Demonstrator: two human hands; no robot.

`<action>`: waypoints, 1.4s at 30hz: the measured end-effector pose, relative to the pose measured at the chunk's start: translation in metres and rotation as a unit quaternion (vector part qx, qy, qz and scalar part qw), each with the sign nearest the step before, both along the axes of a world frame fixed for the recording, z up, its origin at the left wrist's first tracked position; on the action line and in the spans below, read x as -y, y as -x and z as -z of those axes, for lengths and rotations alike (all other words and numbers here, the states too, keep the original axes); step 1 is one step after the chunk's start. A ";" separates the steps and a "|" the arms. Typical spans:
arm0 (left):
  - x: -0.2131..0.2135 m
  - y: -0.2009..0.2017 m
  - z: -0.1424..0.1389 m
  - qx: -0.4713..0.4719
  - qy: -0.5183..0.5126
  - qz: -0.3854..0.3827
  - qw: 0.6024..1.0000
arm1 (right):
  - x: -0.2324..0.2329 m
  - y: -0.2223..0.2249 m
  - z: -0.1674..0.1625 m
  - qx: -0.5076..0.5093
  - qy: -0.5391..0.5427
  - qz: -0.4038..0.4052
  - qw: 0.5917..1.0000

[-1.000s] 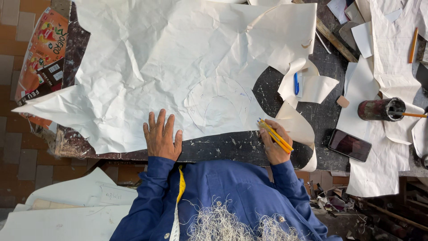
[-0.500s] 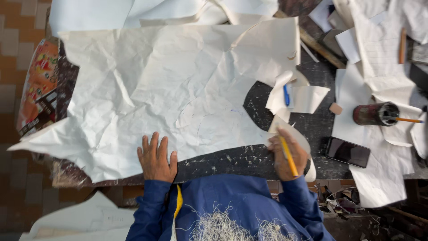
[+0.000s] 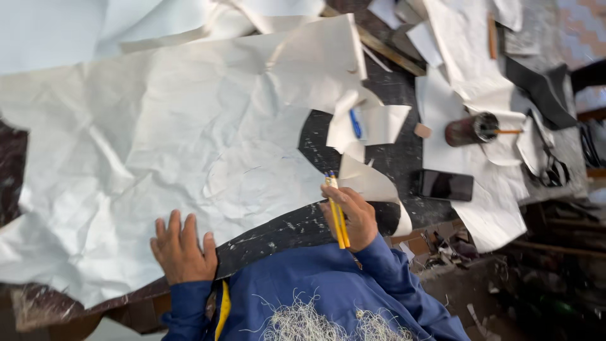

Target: The person aligns a small paper pattern piece on a large sheet of white paper and traces its outline with a pencil. They then add additional lines and markings to the traced shape.

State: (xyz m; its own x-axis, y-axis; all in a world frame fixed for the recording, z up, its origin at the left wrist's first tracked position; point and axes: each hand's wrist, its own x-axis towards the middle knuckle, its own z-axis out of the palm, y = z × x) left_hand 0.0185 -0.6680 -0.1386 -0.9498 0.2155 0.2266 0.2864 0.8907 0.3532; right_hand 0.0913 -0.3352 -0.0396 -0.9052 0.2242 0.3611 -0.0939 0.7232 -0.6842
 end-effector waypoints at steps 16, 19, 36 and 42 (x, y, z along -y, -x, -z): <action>0.001 -0.013 0.005 0.000 0.010 0.012 1.000 | -0.014 -0.037 -0.001 0.006 -0.009 0.054 0.998; 0.003 -0.013 0.006 0.001 0.008 0.011 1.000 | -0.021 -0.038 0.002 -0.007 -0.025 0.065 0.998; 0.001 -0.008 0.009 0.000 0.014 0.002 1.000 | -0.081 -0.027 0.020 0.008 -0.105 0.124 0.987; 0.003 -0.007 0.012 0.002 0.007 0.006 1.000 | -0.149 -0.023 0.048 0.101 -0.151 0.209 0.961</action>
State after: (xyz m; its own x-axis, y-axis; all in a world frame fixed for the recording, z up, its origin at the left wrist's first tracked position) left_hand 0.0253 -0.6713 -0.1501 -0.9482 0.2292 0.2200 0.2951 0.8920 0.3423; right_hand 0.1145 -0.1861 -0.0877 -0.8178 0.4954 0.2930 0.3605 0.8377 -0.4102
